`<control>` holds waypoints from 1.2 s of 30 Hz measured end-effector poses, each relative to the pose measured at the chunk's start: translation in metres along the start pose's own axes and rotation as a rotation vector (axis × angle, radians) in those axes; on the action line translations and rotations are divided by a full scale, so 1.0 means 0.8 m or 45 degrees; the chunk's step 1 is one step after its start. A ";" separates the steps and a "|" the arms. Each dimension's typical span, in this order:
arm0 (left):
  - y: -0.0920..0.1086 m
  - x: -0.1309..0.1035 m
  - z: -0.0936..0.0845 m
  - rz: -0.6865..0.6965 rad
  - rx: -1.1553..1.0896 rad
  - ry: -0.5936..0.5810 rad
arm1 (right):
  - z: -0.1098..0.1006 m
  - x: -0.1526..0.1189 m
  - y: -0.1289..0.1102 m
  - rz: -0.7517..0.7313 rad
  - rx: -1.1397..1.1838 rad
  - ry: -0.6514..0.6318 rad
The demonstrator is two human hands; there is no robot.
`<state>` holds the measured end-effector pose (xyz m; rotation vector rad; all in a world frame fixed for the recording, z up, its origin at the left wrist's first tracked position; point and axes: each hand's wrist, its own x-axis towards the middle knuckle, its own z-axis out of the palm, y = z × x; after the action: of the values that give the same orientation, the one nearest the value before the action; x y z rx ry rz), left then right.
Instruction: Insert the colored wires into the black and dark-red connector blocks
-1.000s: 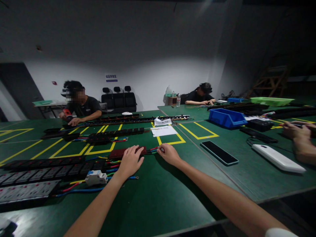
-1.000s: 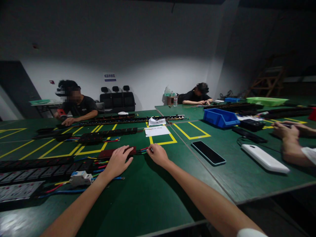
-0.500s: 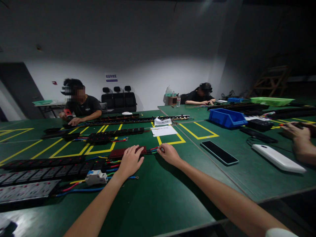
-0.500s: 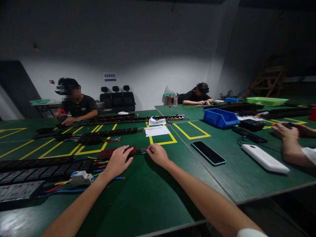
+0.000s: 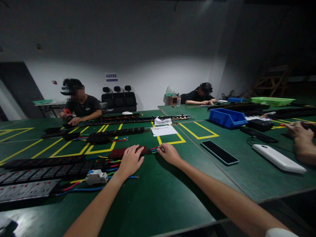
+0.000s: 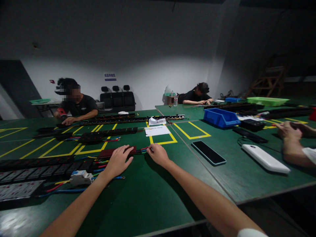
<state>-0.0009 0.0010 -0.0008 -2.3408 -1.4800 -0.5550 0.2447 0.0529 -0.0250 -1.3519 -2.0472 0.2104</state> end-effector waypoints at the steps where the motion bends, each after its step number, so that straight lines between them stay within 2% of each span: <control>1: 0.000 0.000 0.000 -0.003 0.001 -0.002 | -0.001 0.000 -0.001 0.000 0.002 0.001; 23: 0.001 -0.001 0.000 0.000 -0.009 0.025 | -0.007 0.001 -0.008 0.128 -0.004 -0.095; 32: 0.000 -0.001 -0.001 0.007 -0.032 0.035 | -0.008 0.003 -0.009 0.123 -0.068 -0.119; 36: 0.000 0.000 0.000 -0.004 -0.025 0.025 | -0.006 0.000 -0.009 0.050 -0.103 -0.111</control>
<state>-0.0010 0.0008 -0.0010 -2.3415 -1.4763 -0.5935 0.2423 0.0487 -0.0179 -1.4562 -2.1224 0.2087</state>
